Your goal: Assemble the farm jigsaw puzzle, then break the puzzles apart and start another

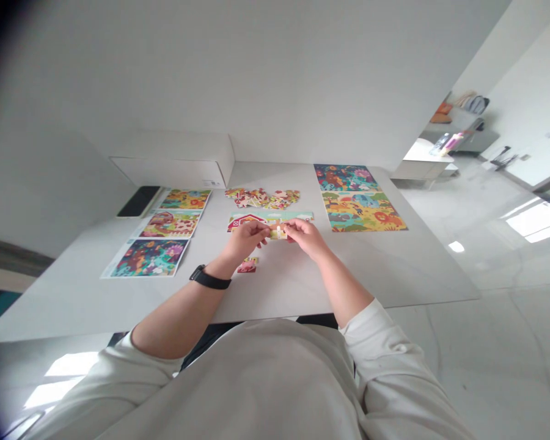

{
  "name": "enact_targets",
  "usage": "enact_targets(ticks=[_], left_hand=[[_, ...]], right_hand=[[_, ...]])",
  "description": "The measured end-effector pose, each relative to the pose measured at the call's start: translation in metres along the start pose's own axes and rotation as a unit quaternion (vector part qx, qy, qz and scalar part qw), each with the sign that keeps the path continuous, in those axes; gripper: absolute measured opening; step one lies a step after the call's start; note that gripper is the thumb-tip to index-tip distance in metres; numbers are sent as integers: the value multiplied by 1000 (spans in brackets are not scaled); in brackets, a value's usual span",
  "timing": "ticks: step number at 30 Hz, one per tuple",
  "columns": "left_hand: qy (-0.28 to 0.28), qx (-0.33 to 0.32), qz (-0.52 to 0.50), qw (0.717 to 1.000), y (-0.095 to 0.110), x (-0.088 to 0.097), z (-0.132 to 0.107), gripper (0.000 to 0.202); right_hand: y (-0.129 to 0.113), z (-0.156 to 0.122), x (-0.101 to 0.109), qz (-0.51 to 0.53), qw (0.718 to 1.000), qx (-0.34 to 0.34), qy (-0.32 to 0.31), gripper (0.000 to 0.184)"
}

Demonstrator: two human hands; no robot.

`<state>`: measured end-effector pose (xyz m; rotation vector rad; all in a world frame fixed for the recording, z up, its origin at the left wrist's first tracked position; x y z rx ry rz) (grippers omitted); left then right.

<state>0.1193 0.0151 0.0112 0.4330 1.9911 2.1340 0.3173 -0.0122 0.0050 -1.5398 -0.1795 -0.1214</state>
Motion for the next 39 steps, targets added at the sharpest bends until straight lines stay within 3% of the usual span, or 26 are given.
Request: enact_targets(ticks=[11,20,26,33,39], left_hand=[[20,12,-40,999,4,-1,-1,26],[-9,-20,-1,1000,4,-2,-3,47],[-29,-94,109,989,7,-4,-5,30],[-81,-51,154,983,11,-22,-18,16],[-148,-46,214,965,12,-36,-30,12]], right_hand=[[1,1,0,-2,1000,-4,5,52],[-1,-2,-3,-12,1000,-14,-25,47],[-1,-6,-8,-47,994,-12,-97,42],[-5,-8,9,-126,984,3,-128,32],[0,-21,8,-262,943,-10,-203,18]])
Point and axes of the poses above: each hand's wrist, its own z-axis towards the middle knuckle, its own x-axis out of the back of the hand, y = z × x, the point moved 6 cm from there along z, towards the middle knuckle, and after that the axes turned 8 degrees about -z, right-handed, at the moved point
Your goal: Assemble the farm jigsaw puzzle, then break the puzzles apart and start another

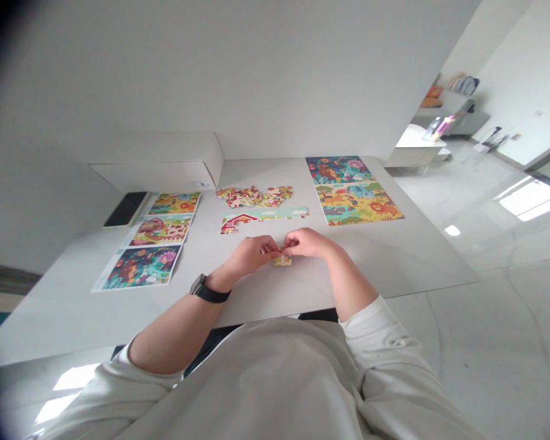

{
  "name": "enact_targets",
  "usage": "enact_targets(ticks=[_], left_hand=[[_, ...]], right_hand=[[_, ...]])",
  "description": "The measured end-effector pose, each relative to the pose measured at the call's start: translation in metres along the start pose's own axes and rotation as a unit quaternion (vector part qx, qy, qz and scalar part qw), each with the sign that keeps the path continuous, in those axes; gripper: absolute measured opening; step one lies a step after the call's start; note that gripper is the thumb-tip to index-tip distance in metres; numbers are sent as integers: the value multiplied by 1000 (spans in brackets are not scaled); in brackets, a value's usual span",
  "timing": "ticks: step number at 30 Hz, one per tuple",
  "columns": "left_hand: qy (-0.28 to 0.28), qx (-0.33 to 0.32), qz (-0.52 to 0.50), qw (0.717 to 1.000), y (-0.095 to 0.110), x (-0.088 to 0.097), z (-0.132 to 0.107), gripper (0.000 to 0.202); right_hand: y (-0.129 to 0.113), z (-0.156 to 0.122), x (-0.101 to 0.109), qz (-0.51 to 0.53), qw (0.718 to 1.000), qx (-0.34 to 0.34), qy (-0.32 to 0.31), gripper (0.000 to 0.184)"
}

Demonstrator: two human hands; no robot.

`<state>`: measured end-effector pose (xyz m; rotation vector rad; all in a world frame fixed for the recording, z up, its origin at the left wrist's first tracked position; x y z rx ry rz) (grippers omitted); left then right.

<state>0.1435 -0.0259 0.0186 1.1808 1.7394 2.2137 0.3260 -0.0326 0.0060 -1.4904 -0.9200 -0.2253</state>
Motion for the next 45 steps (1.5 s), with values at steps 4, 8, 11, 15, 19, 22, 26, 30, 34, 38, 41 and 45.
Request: enact_targets(ticks=[4,8,11,15,19,22,26,30,34,38,41,45], left_hand=[[-41,-3,23,999,-4,-8,-1,11],[-64,-3,63,996,-7,-12,-1,11],[-64,-28,88,994,-5,-12,-1,11],[-73,-79,120,987,1,-13,-3,13],[-85,-119,154,977,4,-14,-5,20],[-90,-128,170,973,6,-14,-6,22],[-91,-119,190,970,7,-14,-6,23],[-90,-113,209,967,7,-14,-8,25],[-90,-111,228,963,9,-16,-11,25],[-91,-113,235,961,11,-16,-13,24],[-90,-126,235,960,15,-15,-13,21],[-102,-138,235,957,17,-16,-14,28]], right_hand=[[-4,-6,-4,-72,997,-20,-18,22],[-11,-9,-5,-171,985,-22,-21,18],[-16,-11,-4,-209,978,-6,-20,13],[-17,-14,-3,-215,976,7,-25,12],[-15,-15,-3,-216,976,11,-35,12],[-14,-13,-4,-228,973,11,-38,12],[-15,-11,-8,-243,969,15,-34,10],[-18,-11,-11,-253,967,24,-26,12],[-20,-12,-13,-247,968,32,-22,11],[-16,-11,-13,-239,971,22,-14,11],[-13,-9,-13,-231,973,14,-3,12],[-13,-8,-12,-221,975,13,5,10]])
Point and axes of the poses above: each hand's wrist, its own z-axis towards the middle knuckle, its own x-axis out of the back of the hand, y = z × x, the point moved 6 cm from there along z, towards the middle knuckle, and after that the axes turned 8 degrees about -z, right-handed, at the moved point
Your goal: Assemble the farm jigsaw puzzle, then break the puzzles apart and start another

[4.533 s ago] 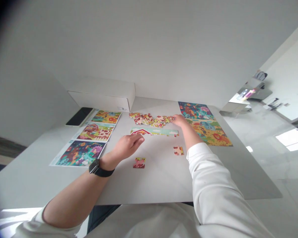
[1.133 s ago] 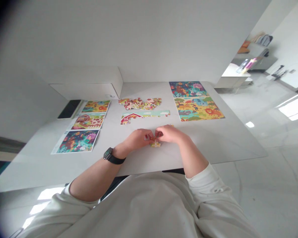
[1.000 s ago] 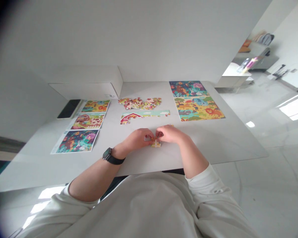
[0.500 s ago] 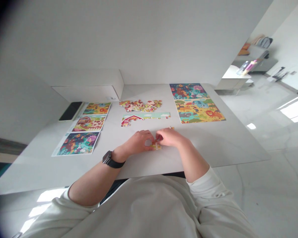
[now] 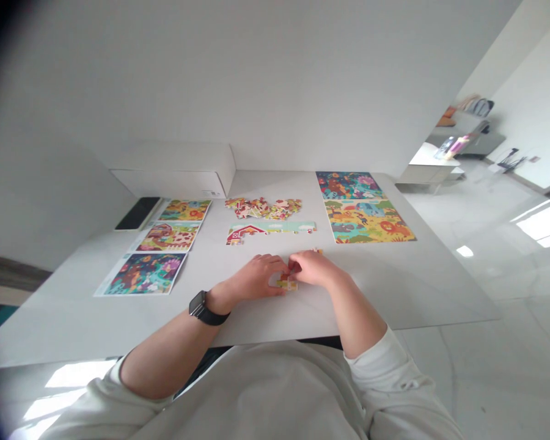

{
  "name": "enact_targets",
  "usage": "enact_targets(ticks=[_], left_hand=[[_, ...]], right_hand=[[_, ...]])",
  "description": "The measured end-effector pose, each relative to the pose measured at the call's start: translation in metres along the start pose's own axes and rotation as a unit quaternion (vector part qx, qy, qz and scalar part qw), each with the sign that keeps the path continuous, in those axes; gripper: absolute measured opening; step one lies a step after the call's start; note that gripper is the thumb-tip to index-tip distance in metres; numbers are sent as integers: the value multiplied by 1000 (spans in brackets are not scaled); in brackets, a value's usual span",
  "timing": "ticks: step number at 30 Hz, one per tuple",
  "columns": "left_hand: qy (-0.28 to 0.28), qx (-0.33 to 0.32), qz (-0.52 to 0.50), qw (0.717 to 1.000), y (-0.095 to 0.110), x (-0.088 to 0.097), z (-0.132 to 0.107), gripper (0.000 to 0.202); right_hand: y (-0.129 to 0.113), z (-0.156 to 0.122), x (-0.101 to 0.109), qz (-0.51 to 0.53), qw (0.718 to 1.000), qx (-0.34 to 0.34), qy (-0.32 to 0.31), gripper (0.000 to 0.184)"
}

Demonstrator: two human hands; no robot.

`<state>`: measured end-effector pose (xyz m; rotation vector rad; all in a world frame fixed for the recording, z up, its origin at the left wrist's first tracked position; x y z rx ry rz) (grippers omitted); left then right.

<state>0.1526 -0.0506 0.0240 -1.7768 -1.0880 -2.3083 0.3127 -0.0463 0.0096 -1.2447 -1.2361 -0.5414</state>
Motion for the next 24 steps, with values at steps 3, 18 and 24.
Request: enact_targets(ticks=[3,18,24], left_hand=[[-4,0,1,1000,-1,-2,0,30],[10,23,-10,1000,-4,-6,2,62],[67,9,-50,996,-2,4,3,47]], right_hand=[[1,0,2,7,1000,-3,0,9],[38,4,29,65,982,-74,160,15],[45,6,36,73,962,-92,245,24]])
Point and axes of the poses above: each hand's wrist, its own z-axis towards the middle knuckle, its own x-axis out of the back of the hand, y = z × x, the point moved 6 cm from there along z, towards the middle knuckle, and after that the axes turned 8 degrees about -z, right-handed, at the moved point
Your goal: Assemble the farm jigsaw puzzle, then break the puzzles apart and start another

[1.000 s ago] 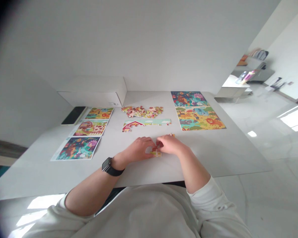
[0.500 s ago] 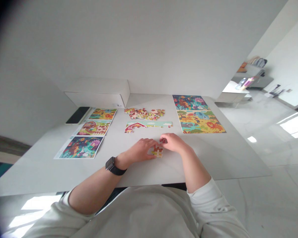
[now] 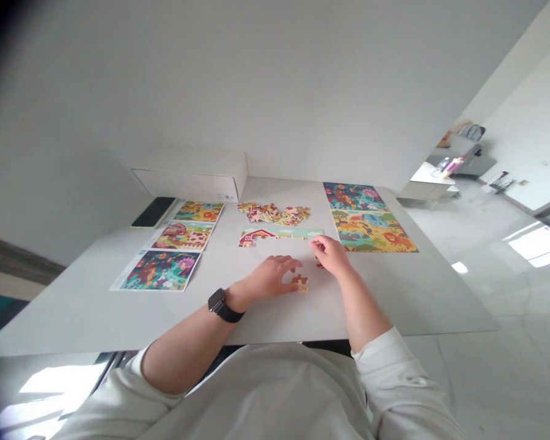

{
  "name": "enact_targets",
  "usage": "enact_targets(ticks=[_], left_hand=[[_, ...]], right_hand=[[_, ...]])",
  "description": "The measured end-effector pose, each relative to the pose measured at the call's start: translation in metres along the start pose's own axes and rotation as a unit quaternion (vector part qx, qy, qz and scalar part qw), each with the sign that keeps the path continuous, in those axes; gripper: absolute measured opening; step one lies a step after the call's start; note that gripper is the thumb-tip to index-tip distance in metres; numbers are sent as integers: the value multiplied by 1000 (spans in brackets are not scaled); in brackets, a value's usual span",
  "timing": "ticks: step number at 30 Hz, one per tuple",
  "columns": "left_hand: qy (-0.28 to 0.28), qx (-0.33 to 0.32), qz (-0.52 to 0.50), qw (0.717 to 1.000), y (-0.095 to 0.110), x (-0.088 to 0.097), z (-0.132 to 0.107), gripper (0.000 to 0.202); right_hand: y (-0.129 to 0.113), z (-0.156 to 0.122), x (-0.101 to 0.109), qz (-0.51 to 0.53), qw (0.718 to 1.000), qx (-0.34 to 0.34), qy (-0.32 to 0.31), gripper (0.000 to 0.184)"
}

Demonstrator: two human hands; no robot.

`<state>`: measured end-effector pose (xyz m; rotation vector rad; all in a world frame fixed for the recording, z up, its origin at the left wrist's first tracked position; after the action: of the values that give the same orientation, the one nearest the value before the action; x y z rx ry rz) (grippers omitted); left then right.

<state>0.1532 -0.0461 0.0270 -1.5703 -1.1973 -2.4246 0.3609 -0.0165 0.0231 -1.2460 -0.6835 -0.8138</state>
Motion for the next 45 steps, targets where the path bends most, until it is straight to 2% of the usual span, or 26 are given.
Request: enact_targets(ticks=[2,5,8,11,14,19,25,31,36,42,45], left_hand=[[50,0,-58,997,1,12,0,35],[136,26,-161,977,-3,31,-2,47],[218,81,-264,936,-15,46,-6,63],[295,115,-344,884,-26,58,-10,69],[337,133,-379,851,-32,65,-12,71],[339,152,-379,848,-38,68,-13,70],[338,168,-372,848,-43,64,-15,68],[342,187,-388,835,-48,64,-19,65],[363,176,-422,812,-54,67,-21,62],[356,176,-444,803,-52,62,-20,60],[349,167,-451,804,-48,62,-19,59]], right_hand=[[1,3,3,14,1000,-4,22,31],[3,11,8,30,999,-12,32,33],[9,26,16,21,999,-12,21,26],[23,51,25,-26,999,-18,4,20],[42,82,28,-79,996,-42,-15,16],[59,133,10,-133,987,-73,-48,28],[51,181,-16,-203,977,-33,-64,45],[56,216,-28,-225,965,-47,-128,40],[60,223,-30,-207,965,-57,-148,37],[75,208,-25,-99,977,-148,-121,15],[85,200,-18,-74,975,-174,-115,10]])
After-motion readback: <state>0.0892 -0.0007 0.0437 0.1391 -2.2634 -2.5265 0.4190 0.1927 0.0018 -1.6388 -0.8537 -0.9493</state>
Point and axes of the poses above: each hand's wrist, its own z-axis towards the middle knuckle, its own x-axis out of the back of the hand, y = z × x, the point moved 6 cm from there along z, towards the middle knuckle, and after that the axes turned 8 degrees about -z, right-handed, at the moved point
